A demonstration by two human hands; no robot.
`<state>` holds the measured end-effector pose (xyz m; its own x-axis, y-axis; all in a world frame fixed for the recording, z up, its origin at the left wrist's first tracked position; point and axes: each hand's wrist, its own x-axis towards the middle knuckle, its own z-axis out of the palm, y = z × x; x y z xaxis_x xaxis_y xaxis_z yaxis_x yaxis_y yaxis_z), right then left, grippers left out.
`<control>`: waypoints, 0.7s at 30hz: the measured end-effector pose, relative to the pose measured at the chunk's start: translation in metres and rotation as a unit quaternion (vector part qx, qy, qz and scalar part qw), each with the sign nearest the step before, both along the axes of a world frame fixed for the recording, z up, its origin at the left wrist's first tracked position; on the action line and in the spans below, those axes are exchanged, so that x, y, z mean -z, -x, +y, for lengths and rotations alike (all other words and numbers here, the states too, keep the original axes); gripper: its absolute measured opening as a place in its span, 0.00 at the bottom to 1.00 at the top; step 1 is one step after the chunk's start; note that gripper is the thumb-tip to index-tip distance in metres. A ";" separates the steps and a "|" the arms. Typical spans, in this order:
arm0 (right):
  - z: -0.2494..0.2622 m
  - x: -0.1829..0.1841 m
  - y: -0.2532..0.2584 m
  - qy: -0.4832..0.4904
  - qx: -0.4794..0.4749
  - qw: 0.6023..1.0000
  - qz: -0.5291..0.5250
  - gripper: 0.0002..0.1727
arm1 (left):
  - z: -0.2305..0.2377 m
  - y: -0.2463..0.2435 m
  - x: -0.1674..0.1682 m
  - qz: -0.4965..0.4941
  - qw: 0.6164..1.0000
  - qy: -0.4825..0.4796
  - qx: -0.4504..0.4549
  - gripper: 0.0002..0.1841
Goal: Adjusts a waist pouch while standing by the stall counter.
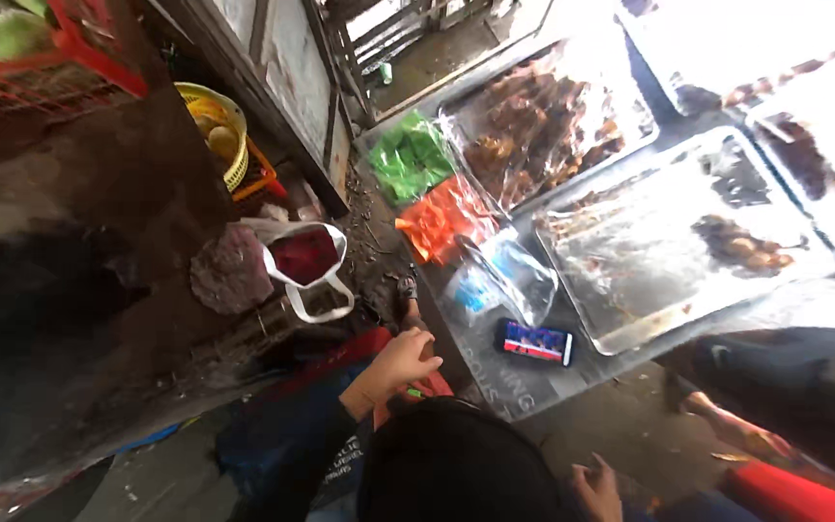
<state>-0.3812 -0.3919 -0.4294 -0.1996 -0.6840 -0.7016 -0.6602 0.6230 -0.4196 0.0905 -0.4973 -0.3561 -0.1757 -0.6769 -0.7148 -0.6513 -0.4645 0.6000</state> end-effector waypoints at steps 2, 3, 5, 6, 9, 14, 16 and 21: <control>-0.023 -0.010 -0.036 -0.061 -0.044 0.997 -0.032 0.36 | -0.031 -0.040 -0.008 -0.062 0.995 -0.024 0.072 0.30; -0.033 -0.010 -0.049 -0.058 -0.088 0.994 -0.035 0.35 | -0.045 -0.058 -0.011 -0.093 0.992 -0.030 0.081 0.30; -0.052 -0.010 -0.068 -0.016 -0.151 0.988 -0.024 0.31 | -0.072 -0.085 -0.016 -0.149 0.985 -0.036 0.085 0.31; -0.059 -0.011 -0.076 0.009 -0.152 0.988 -0.017 0.28 | -0.086 -0.094 -0.018 -0.171 0.980 -0.037 0.093 0.31; -0.068 -0.023 -0.090 0.000 -0.077 0.997 -0.026 0.25 | -0.117 -0.100 -0.026 -0.204 0.968 -0.021 0.147 0.33; -0.083 -0.065 -0.099 0.013 0.125 0.968 -0.218 0.23 | -0.113 -0.068 -0.029 -0.135 0.968 0.149 0.151 0.31; -0.111 -0.107 -0.087 0.108 0.149 0.940 -0.287 0.23 | -0.105 -0.051 -0.040 -0.104 0.965 0.181 0.158 0.35; -0.160 -0.225 -0.042 0.365 0.040 0.876 -0.314 0.18 | -0.100 -0.007 -0.076 0.116 0.962 0.185 0.163 0.23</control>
<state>-0.3393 -0.5515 -0.2048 0.0019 -0.9974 -0.0722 -0.1230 0.0714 -0.9898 0.0975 -0.5974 -0.2799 -0.5481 -0.7591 -0.3512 -0.5548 0.0157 0.8319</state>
